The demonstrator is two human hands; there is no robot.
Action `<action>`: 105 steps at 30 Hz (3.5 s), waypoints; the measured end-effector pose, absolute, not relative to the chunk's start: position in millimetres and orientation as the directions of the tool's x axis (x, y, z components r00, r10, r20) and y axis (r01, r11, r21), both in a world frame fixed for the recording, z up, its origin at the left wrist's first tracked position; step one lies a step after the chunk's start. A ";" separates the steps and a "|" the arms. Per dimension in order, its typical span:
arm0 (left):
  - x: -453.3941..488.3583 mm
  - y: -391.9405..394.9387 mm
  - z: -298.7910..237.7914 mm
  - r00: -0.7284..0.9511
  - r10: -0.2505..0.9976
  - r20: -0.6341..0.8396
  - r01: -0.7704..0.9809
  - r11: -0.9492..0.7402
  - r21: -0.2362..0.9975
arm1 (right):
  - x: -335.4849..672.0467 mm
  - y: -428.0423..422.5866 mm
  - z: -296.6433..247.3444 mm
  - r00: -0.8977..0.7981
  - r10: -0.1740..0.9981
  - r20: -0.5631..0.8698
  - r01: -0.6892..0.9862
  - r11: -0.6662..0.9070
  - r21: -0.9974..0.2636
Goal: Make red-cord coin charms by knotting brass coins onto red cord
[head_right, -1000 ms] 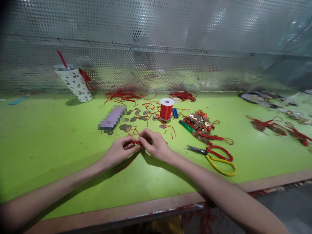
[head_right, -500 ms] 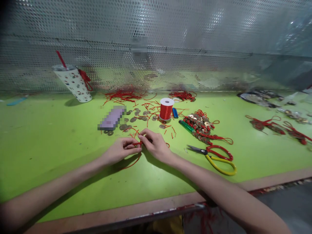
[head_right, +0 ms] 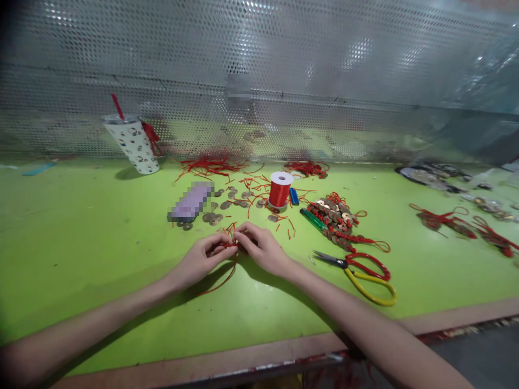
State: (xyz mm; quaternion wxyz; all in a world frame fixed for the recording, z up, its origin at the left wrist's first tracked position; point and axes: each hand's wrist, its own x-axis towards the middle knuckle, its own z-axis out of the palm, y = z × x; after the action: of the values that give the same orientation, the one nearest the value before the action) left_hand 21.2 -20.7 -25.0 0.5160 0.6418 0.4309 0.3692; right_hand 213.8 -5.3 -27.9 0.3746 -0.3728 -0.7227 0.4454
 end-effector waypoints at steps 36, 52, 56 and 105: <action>-20.6 -0.1 -23.5 0.692 0.152 0.705 0.563 -0.725 -0.397 | 224.8 11.7 -28.8 -0.236 0.947 0.220 0.375 0.297 -0.878; 18.1 -19.8 -16.5 0.414 0.905 -0.101 0.179 0.028 0.983 | 213.6 -8.0 -29.9 -0.297 0.802 0.519 0.478 0.595 -0.646; 15.0 -14.1 -20.3 0.345 0.939 -0.011 0.144 -0.041 0.989 | 211.8 -6.9 -28.0 -0.257 0.864 0.434 0.389 0.503 -0.771; 12.6 -23.0 -24.2 0.369 0.911 0.185 0.307 -0.307 0.901 | 213.8 -18.7 -33.0 -0.467 0.686 0.558 0.438 0.728 -0.528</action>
State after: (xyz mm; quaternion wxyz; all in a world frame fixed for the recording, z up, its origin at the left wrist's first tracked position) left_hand 12.6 -23.0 -24.2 0.4091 0.7191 0.4233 0.3693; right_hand 213.8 -18.7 -33.0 0.3939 -0.3338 -0.8418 0.1574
